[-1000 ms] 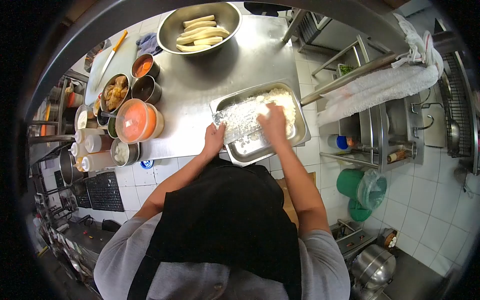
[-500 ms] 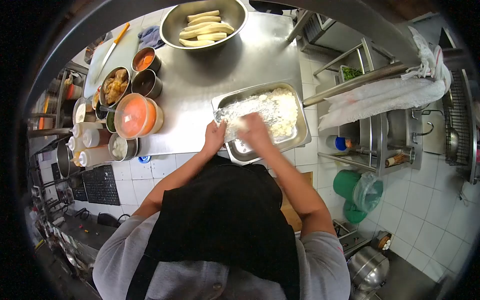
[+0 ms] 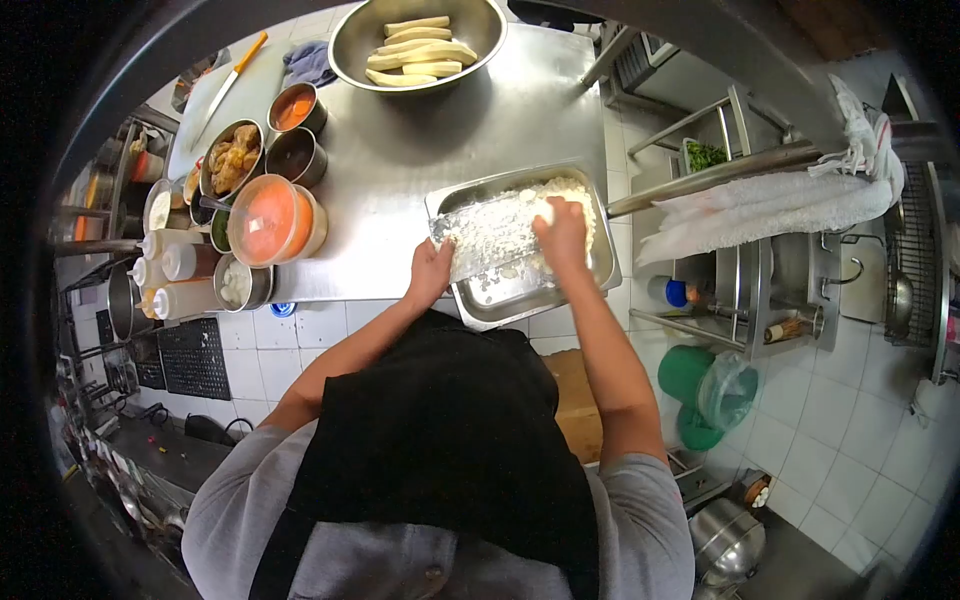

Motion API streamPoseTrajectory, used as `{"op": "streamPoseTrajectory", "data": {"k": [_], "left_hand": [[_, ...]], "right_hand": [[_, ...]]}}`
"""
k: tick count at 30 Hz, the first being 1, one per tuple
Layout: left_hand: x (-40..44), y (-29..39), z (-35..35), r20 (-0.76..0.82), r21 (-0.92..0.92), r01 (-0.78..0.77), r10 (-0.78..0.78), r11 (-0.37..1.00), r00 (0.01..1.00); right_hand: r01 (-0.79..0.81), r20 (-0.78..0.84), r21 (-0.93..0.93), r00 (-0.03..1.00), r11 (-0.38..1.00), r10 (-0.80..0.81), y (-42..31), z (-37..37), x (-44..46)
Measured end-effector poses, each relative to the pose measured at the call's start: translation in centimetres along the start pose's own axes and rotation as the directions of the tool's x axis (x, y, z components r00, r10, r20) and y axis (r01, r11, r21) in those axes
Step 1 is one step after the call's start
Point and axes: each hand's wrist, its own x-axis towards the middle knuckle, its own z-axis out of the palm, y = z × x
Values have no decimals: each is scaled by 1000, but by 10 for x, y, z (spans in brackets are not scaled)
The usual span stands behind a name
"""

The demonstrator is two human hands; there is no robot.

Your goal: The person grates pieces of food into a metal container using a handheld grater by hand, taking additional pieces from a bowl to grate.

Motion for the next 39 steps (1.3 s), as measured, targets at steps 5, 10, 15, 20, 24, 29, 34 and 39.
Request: {"op": "streamPoseTrajectory", "data": {"k": [5, 10, 15, 20, 24, 29, 34, 39], "left_hand": [[-1, 4, 4, -84, 1, -75, 75, 997, 994], [0, 0, 2, -17, -34, 8, -9, 999, 1000], [2, -3, 1, -47, -11, -39, 38, 999, 998], [-1, 4, 2, -47, -15, -22, 21, 1000, 999], [-1, 5, 1, -19, -9, -23, 23, 1000, 1000], [-5, 11, 2, -31, -13, -11, 10, 1000, 999], [0, -3, 5, -53, 35, -69, 70, 997, 996], [6, -17, 2, -88, 72, -56, 62, 996, 994]], "right_hand": [[333, 149, 164, 922, 929, -357, -46, 20, -47], [78, 86, -58, 994, 995, -73, 14, -14, 4], [149, 23, -18, 989, 989, -148, 17, -17, 10], [84, -25, 101, 996, 991, -82, 16, -20, 1], [34, -62, 149, 998, 988, -25, 20, -11, -2], [17, -51, -13, 999, 1000, -17, 29, -3, 0], [143, 56, 50, 988, 988, -146, -35, 11, -36], [173, 58, -8, 983, 985, -173, -2, -1, -22]]}}
